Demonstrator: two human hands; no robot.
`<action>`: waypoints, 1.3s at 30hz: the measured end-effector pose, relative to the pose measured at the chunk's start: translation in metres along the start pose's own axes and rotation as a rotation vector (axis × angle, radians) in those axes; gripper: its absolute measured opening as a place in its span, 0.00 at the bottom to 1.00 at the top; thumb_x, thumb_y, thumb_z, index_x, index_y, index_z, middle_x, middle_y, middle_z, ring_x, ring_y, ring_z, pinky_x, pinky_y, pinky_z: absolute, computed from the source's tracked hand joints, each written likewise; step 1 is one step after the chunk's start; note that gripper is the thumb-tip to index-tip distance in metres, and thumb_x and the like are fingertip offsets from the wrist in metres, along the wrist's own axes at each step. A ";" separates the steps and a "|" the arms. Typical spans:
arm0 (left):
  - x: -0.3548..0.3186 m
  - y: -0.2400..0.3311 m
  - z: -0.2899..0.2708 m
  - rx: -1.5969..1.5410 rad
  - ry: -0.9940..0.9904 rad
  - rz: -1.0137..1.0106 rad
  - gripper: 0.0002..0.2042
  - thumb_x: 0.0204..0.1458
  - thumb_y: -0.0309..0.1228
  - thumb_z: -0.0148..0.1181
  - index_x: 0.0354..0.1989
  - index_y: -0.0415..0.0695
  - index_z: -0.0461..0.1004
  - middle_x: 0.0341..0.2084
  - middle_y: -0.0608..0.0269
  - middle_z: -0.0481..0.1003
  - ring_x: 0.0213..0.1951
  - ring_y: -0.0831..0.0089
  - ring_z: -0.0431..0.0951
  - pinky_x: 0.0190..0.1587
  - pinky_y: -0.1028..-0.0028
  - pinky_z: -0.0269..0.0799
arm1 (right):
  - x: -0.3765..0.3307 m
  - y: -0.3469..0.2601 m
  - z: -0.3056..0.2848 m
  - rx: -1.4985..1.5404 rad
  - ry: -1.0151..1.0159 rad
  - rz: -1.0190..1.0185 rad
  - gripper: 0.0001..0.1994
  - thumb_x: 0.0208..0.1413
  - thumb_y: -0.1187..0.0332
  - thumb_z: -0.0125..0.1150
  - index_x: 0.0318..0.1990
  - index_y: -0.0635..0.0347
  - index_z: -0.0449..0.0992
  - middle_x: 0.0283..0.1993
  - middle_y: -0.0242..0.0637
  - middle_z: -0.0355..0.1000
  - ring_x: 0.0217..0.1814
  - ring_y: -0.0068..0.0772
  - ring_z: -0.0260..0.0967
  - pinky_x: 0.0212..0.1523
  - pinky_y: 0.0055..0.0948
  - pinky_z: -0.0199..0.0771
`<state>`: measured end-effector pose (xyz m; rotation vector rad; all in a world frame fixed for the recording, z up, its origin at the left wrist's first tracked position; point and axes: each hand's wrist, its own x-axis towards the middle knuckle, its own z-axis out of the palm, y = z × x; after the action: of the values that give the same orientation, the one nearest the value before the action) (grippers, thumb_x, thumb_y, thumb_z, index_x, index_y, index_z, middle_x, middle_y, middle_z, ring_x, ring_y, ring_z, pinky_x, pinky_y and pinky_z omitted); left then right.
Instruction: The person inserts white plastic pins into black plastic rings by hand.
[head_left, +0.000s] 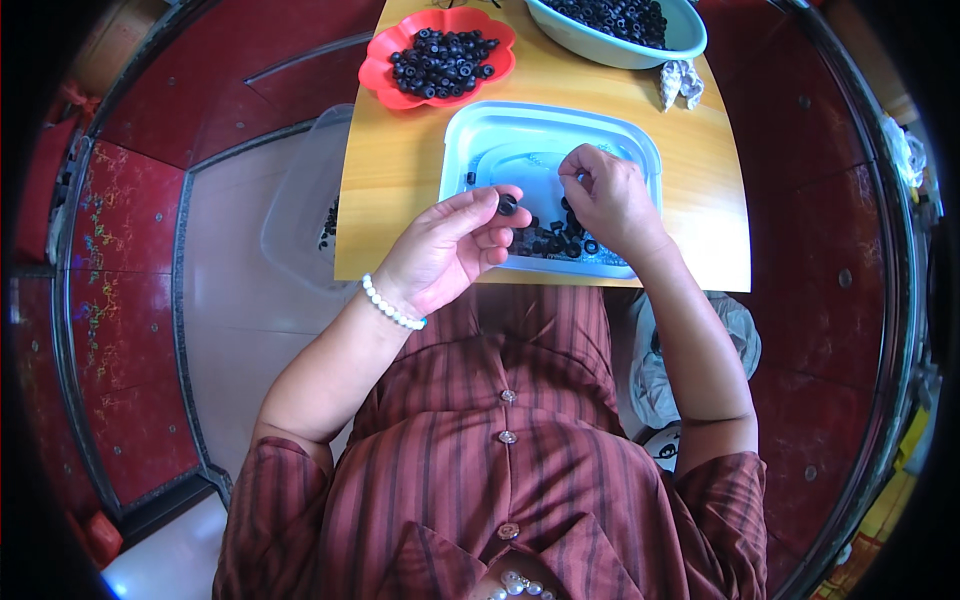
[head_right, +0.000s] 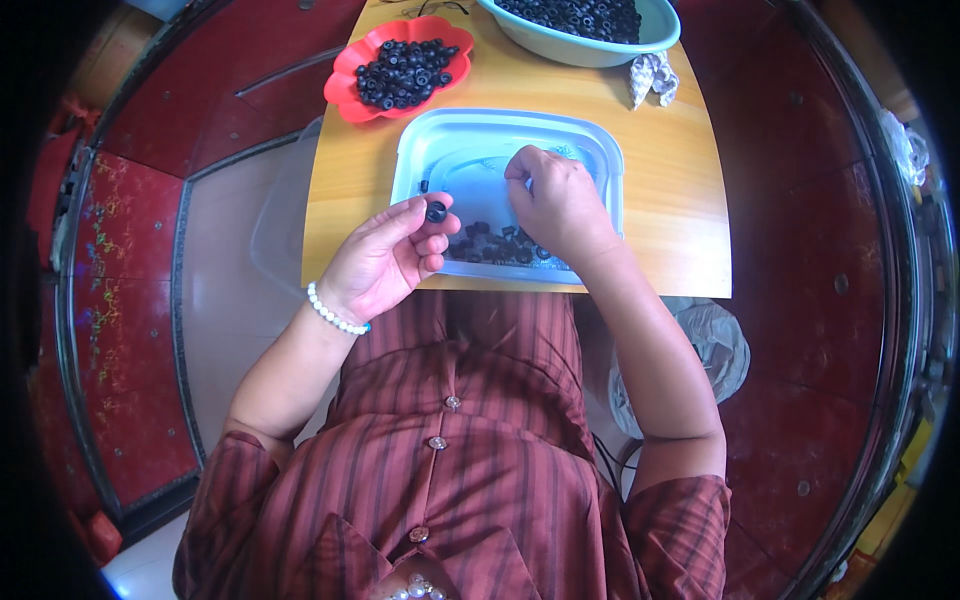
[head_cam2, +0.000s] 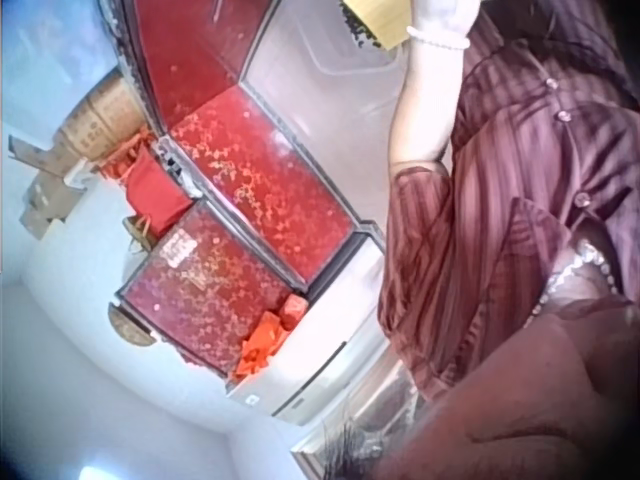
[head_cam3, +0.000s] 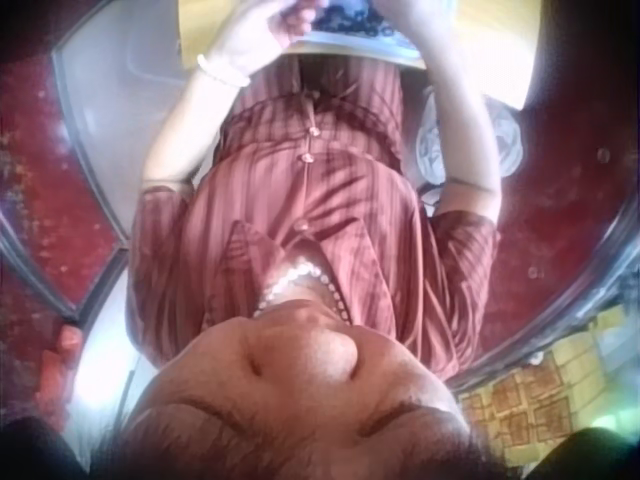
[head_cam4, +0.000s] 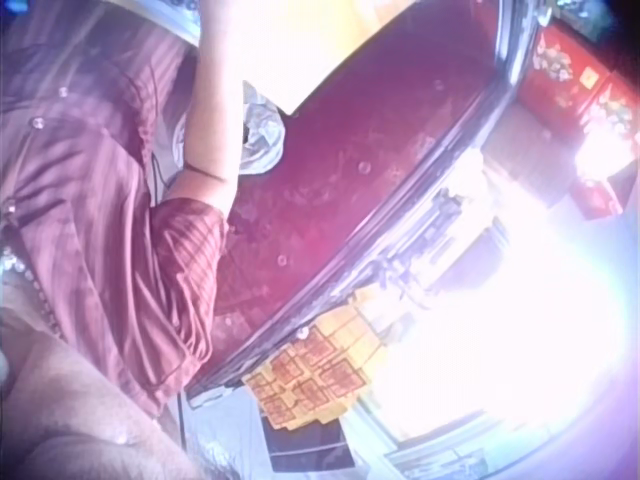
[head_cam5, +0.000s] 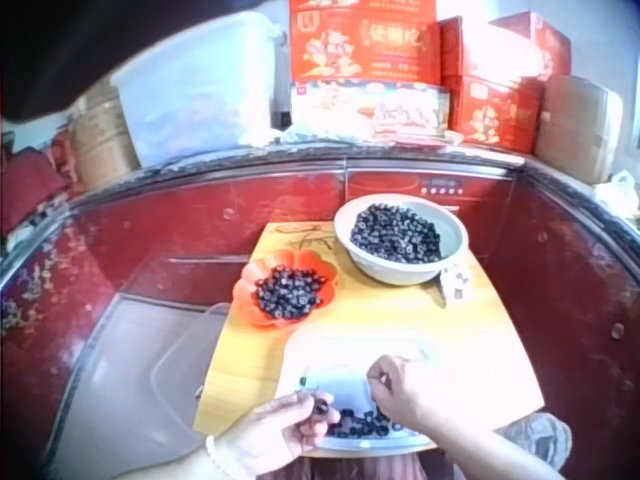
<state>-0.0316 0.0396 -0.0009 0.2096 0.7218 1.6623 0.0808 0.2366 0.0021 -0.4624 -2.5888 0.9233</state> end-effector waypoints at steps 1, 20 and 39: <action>-0.001 0.000 0.000 -0.042 -0.001 0.001 0.13 0.59 0.28 0.48 0.51 0.39 0.68 0.40 0.58 0.73 0.35 0.78 0.72 0.38 0.79 0.72 | 0.000 0.006 0.004 -0.043 0.052 -0.039 0.05 0.46 0.75 0.53 0.30 0.65 0.73 0.31 0.47 0.74 0.32 0.49 0.72 0.36 0.39 0.72; -0.026 0.013 -0.017 -0.085 0.109 0.173 0.13 0.58 0.24 0.48 0.52 0.38 0.67 0.46 0.53 0.72 0.46 0.72 0.76 0.48 0.76 0.75 | 0.031 -0.010 0.053 -0.482 -0.117 -0.157 0.06 0.49 0.71 0.51 0.29 0.54 0.76 0.33 0.39 0.73 0.38 0.39 0.72 0.44 0.39 0.63; -0.042 -0.011 0.021 0.288 0.122 0.294 0.11 0.56 0.25 0.54 0.46 0.35 0.72 0.39 0.55 0.76 0.36 0.70 0.79 0.42 0.74 0.78 | -0.035 -0.088 -0.021 0.700 -0.225 0.170 0.04 0.48 0.75 0.64 0.31 0.65 0.76 0.29 0.31 0.75 0.34 0.17 0.71 0.38 0.21 0.72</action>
<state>-0.0020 0.0080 0.0202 0.4384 1.0638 1.8557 0.1047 0.1689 0.0679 -0.3910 -2.2104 1.9251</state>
